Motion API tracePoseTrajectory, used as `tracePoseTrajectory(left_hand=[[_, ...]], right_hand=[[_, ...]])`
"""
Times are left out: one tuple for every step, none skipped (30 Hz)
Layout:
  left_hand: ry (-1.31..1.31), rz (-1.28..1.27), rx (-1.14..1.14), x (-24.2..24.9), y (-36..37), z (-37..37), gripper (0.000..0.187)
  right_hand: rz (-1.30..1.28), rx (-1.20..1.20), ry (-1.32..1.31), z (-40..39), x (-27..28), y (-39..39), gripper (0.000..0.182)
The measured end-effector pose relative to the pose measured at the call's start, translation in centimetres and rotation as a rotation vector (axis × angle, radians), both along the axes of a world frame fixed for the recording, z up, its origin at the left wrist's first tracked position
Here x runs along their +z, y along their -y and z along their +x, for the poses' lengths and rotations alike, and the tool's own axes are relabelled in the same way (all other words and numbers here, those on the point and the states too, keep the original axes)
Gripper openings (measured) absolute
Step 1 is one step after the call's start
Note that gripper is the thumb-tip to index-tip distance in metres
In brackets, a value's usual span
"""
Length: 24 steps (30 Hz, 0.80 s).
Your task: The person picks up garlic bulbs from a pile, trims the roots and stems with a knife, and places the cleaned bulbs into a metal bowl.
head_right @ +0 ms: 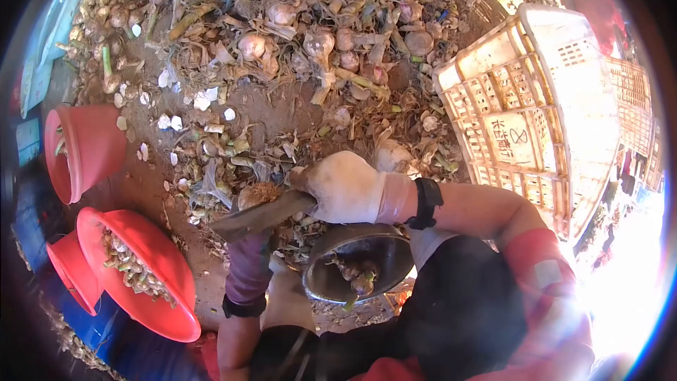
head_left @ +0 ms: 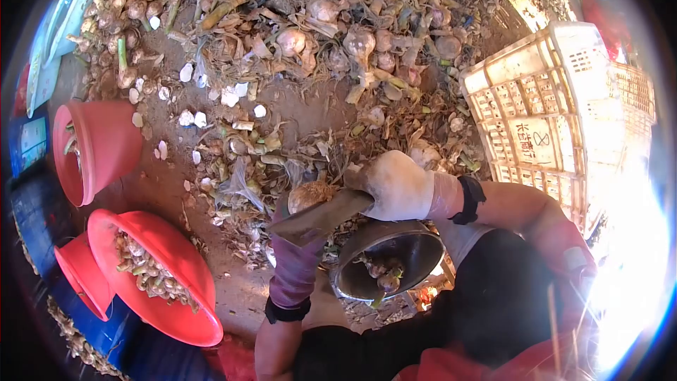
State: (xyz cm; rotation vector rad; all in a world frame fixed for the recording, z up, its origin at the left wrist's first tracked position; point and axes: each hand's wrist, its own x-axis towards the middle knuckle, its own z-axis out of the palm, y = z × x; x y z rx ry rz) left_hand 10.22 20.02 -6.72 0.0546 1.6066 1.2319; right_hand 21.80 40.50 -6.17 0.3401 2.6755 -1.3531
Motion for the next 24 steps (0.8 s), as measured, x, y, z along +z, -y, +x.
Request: tracePoseTrajectory(left_hand=[[-0.013, -0.027, 0.033, 0.3, -0.1, 0.1, 0.083], [-0.007, -0.039, 0.031, 0.4, -0.2, 0.1, 0.083], [-0.171, 0.028, -0.104, 0.4, -0.6, -0.1, 0.080], [-0.336, 0.105, -0.245, 0.4, -0.8, -0.3, 0.077], [-0.339, 0.111, -0.244, 0.4, -0.8, -0.3, 0.077], [-0.381, 0.111, -0.264, 0.2, -0.7, -0.4, 0.074], [-0.423, 0.116, -0.290, -0.2, -0.7, -0.6, 0.070], [-0.435, 0.128, -0.287, -0.7, -0.1, -0.7, 0.070], [-0.455, 0.075, -0.320, -1.3, 1.1, -0.5, 0.067], [-0.470, 0.019, -0.360, -1.4, 2.0, -0.2, 0.064], [-0.484, 0.034, -0.355, -1.0, 1.6, -0.3, 0.064], [-0.216, 0.082, -0.187, -0.3, 1.3, -0.1, 0.060], [0.064, 0.105, -0.026, 0.6, 2.0, 0.4, 0.056], [0.058, 0.119, -0.027, -0.4, 2.7, 0.5, 0.056], [-0.163, 0.143, -0.118, -2.6, 3.7, 0.7, 0.052], [-0.368, 0.130, -0.215, -3.1, 5.2, 0.9, 0.049], [-0.369, 0.114, -0.215, -1.1, 4.1, 1.0, 0.049], [-0.316, 0.134, -0.078, 0.9, 1.5, 1.1, 0.037], [-0.250, 0.140, 0.049, 2.8, 0.1, 1.2, 0.027], [-0.021, 0.262, -0.088, 3.5, 0.6, 0.5, 0.034], [0.208, 0.382, -0.225, 4.1, 1.1, -0.3, 0.044], [0.099, 0.522, -0.528, 6.4, -0.6, -0.7, 0.049], [-0.038, 0.650, -0.814, 8.3, -2.2, -0.8, 0.055], [0.230, 0.399, -0.652, 5.0, 0.7, 1.6, 0.061]], right_hand=[[-0.008, -0.007, 0.003, 0.1, -0.4, 0.0, 0.034], [-0.009, -0.015, -0.026, 0.1, -0.7, 0.1, 0.035], [-0.007, -0.022, -0.058, 0.1, -1.1, 0.2, 0.035], [-0.006, -0.026, -0.058, 0.1, -1.6, 0.3, 0.035], [-0.001, -0.027, -0.093, 0.0, -2.1, 0.4, 0.036], [0.010, -0.025, -0.135, -0.3, -2.4, 0.2, 0.036], [0.025, -0.028, -0.143, -0.5, -2.2, 0.1, 0.036], [-0.004, 0.002, -0.122, -0.7, -2.0, 0.2, 0.037], [-0.039, 0.039, -0.096, -0.8, -2.0, 0.4, 0.037], [-0.022, 0.053, -0.121, -0.8, -2.4, 0.7, 0.038], [-0.005, 0.056, -0.131, -1.3, -2.5, 0.3, 0.038], [-0.005, 0.050, -0.125, -1.4, -2.6, 0.1, 0.032], [-0.029, 0.038, -0.110, -1.1, -2.5, 0.9, 0.026], [0.004, 0.085, -0.188, -1.1, -2.5, 0.9, 0.028], [0.026, 0.090, -0.194, -1.3, -2.7, 0.0, 0.028], [-0.028, 0.093, -0.170, -1.1, -2.7, 0.6, 0.031], [-0.083, 0.101, -0.155, -1.3, -2.7, 1.1, 0.034], [-0.072, 0.104, -0.161, -1.7, -2.6, 0.6, 0.034], [-0.045, 0.077, -0.019, -1.8, -2.0, 0.5, 0.032], [-0.013, 0.048, 0.121, -2.1, -1.6, 0.1, 0.031], [0.023, 0.020, 0.260, -2.4, -1.4, -0.5, 0.030], [-0.161, -0.036, 0.515, -1.1, -7.3, -2.7, 0.028], [-0.097, -0.242, 0.447, -0.8, -5.3, -3.3, 0.026], [-0.097, -0.214, 0.280, -1.8, -3.4, -3.3, 0.024]])
